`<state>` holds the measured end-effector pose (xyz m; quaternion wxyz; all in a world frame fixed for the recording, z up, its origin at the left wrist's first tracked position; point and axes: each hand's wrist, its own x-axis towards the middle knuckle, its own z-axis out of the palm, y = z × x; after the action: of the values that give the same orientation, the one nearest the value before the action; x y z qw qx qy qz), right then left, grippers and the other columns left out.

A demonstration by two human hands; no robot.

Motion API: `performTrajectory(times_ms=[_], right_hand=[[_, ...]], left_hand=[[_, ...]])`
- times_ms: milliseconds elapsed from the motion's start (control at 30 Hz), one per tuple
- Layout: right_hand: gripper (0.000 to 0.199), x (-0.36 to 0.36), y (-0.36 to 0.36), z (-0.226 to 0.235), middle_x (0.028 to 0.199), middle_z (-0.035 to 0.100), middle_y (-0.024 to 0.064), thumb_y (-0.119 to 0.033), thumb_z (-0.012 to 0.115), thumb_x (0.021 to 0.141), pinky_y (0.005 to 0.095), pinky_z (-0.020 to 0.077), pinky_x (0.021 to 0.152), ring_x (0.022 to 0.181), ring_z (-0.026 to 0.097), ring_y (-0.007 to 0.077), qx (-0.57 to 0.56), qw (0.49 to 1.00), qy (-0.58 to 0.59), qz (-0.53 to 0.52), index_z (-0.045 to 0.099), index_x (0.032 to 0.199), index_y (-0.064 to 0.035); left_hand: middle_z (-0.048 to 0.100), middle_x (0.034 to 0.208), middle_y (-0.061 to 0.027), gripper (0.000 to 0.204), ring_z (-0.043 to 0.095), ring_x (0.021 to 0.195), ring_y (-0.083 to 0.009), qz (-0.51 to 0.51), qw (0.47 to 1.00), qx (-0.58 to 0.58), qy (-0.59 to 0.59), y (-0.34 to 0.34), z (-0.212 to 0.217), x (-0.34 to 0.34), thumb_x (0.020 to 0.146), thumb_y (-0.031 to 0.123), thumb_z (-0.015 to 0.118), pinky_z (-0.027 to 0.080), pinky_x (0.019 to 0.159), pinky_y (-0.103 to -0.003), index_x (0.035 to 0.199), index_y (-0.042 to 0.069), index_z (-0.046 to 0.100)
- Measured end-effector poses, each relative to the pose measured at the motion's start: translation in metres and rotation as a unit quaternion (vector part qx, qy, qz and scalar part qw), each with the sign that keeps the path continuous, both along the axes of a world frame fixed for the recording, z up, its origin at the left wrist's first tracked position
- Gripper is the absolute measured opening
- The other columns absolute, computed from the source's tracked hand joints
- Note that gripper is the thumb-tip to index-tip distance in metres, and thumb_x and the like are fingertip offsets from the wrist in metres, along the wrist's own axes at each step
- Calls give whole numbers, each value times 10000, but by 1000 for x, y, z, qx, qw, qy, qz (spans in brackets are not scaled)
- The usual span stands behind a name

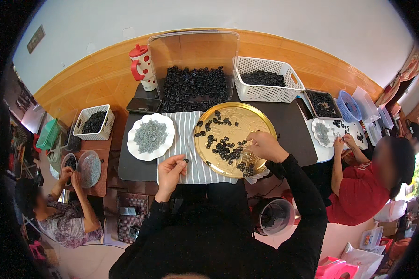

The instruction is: The person repeatedly picks up small black plastic pieces from a round tray and assembles them together by hand.

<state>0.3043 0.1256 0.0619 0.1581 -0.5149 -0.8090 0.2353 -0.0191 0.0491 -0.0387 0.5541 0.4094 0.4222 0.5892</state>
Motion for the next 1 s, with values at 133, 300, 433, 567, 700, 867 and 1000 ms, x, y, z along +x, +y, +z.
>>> performTrajectory(times_ms=[133, 300, 433, 567, 700, 867, 1000], right_hand=[[282, -18, 3, 4, 803, 647, 197, -166, 671, 749, 393, 497, 679, 753, 639, 329, 6, 1000, -5, 30, 658, 968, 11], [259, -60, 21, -2, 841, 636, 226, -145, 643, 754, 447, 482, 725, 817, 616, 383, 61, 990, -44, 119, 646, 963, 8], [218, -93, 38, -6, 870, 628, 223, -97, 584, 779, 466, 472, 750, 852, 610, 385, 98, 984, -82, 125, 651, 972, -20], [184, -115, 46, -5, 889, 642, 210, -65, 575, 763, 461, 477, 762, 884, 618, 370, 63, 983, -131, 113, 652, 924, -21], [183, -118, 57, -20, 888, 642, 209, -23, 590, 725, 459, 473, 760, 899, 619, 366, 45, 980, -153, 115, 647, 899, -29], [155, -118, 58, -23, 833, 636, 196, -7, 602, 702, 443, 474, 733, 864, 619, 363, 46, 981, -150, 111, 617, 856, 3], [126, -105, 64, -34, 716, 630, 141, -21, 635, 733, 364, 487, 616, 694, 635, 267, -40, 995, 25, 83, 605, 845, 27]], left_hand=[[622, 776, -32, 226, 571, 645, -82, 3, 1000, -1, 13, 1, -2, 0, 882, 13, 607, 490, 570, -228, 1102, -36, 615], [624, 780, -39, 215, 576, 641, -86, 22, 1000, -2, 22, 0, -1, 5, 885, 3, 593, 493, 577, -228, 1093, -47, 612], [627, 790, -45, 210, 582, 646, -87, 32, 999, 16, 39, -1, -1, 5, 883, -6, 578, 489, 580, -227, 1085, -57, 609], [630, 799, -47, 208, 583, 646, -86, 46, 998, 27, 32, -1, -6, 5, 878, -4, 578, 483, 578, -227, 1077, -56, 612], [629, 791, -47, 205, 580, 639, -81, 40, 998, 29, 28, 1, -6, 5, 874, -2, 580, 478, 577, -225, 1067, -63, 612], [630, 783, -48, 212, 579, 633, -79, 48, 998, 31, 39, 0, -6, 4, 866, -2, 590, 478, 581, -224, 1064, -75, 609], [631, 785, -53, 218, 580, 632, -84, 46, 998, 31, 23, 1, -10, 6, 853, -24, 574, 477, 583, -222, 1062, -78, 608]])
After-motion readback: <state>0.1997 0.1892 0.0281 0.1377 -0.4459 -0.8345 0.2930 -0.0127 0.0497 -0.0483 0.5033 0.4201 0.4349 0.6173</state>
